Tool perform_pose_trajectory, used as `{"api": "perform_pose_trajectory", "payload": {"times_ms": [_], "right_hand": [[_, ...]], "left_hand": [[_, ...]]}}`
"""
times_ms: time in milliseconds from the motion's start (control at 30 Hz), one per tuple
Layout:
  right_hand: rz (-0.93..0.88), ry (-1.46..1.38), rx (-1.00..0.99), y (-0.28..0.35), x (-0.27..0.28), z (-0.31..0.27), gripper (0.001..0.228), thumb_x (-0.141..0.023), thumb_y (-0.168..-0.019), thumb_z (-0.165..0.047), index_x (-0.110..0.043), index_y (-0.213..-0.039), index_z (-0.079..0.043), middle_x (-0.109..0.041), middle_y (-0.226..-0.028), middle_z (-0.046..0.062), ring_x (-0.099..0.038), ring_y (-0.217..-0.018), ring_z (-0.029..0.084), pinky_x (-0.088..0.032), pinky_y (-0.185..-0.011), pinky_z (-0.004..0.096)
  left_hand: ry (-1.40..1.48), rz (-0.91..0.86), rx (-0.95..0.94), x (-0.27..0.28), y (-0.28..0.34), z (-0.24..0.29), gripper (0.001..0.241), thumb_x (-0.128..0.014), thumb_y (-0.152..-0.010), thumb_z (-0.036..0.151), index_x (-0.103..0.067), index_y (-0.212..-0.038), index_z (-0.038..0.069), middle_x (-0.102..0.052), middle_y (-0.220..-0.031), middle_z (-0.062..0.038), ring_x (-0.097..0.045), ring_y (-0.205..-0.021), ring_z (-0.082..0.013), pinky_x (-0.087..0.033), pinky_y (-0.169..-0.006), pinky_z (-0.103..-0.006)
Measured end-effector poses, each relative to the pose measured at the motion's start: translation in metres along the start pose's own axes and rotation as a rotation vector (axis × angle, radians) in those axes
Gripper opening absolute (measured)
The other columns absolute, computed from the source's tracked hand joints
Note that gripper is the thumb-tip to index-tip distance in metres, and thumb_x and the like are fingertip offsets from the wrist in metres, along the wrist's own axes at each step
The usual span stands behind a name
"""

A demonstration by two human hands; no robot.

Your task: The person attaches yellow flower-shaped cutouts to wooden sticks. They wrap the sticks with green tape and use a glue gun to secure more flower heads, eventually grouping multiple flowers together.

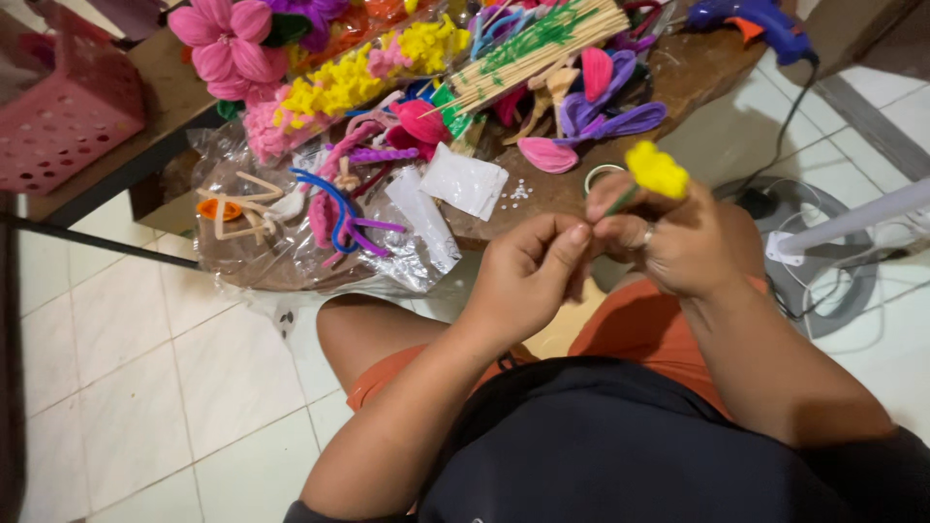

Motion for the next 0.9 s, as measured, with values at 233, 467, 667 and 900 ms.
{"api": "perform_pose_trajectory", "payload": {"times_ms": [233, 467, 667, 900], "right_hand": [[0.005, 0.116, -0.201, 0.016, 0.012, -0.013, 0.011, -0.067, -0.076, -0.008, -0.061, -0.081, -0.001, -0.059, -0.082, 0.016, -0.05, -0.058, 0.012, -0.039, -0.052, 0.017], [-0.105, 0.423, -0.039, 0.001, 0.034, 0.018, 0.009, -0.063, -0.079, -0.014, -0.061, -0.082, -0.005, -0.064, -0.08, 0.008, -0.063, -0.08, 0.019, -0.052, -0.072, 0.029], [-0.122, 0.302, -0.027, -0.015, 0.042, 0.025, 0.013, -0.065, -0.076, -0.023, -0.063, -0.083, -0.012, -0.067, -0.078, 0.004, -0.065, -0.077, 0.017, -0.055, -0.07, 0.028], [-0.033, 0.307, -0.035, -0.032, 0.055, 0.029, 0.014, -0.066, -0.074, -0.023, -0.062, -0.078, -0.011, -0.066, -0.07, 0.007, -0.066, -0.067, 0.018, -0.055, -0.061, 0.029]], "left_hand": [[-0.801, 0.143, 0.008, 0.086, -0.023, -0.035, 0.023, -0.052, -0.086, 0.03, -0.063, -0.098, 0.013, -0.07, -0.093, -0.004, -0.065, -0.084, -0.02, -0.048, -0.073, -0.0325], [-1.125, 0.2, -0.196, 0.173, -0.092, -0.015, 0.017, -0.056, -0.086, 0.015, -0.068, -0.092, 0.006, -0.067, -0.086, -0.008, -0.062, -0.073, -0.0225, -0.048, -0.064, -0.034], [-1.189, -0.021, -0.521, 0.166, -0.202, -0.007, 0.013, -0.053, -0.088, 0.004, -0.059, -0.078, -0.002, -0.054, -0.071, -0.012, -0.051, -0.062, -0.0253, -0.04, -0.056, -0.037], [-1.775, -0.253, -0.421, 0.149, -0.311, -0.072, 0.026, -0.055, -0.084, 0.031, -0.065, -0.077, 0.008, -0.056, -0.081, -0.01, -0.052, -0.082, -0.033, -0.048, -0.052, -0.0467]]}}
Point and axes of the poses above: each hand's wrist, its own y-axis away from the middle knuckle, its own x-axis out of the back of the hand, z = x × y, the point moved 2 cm from there along -y, towards the middle knuckle
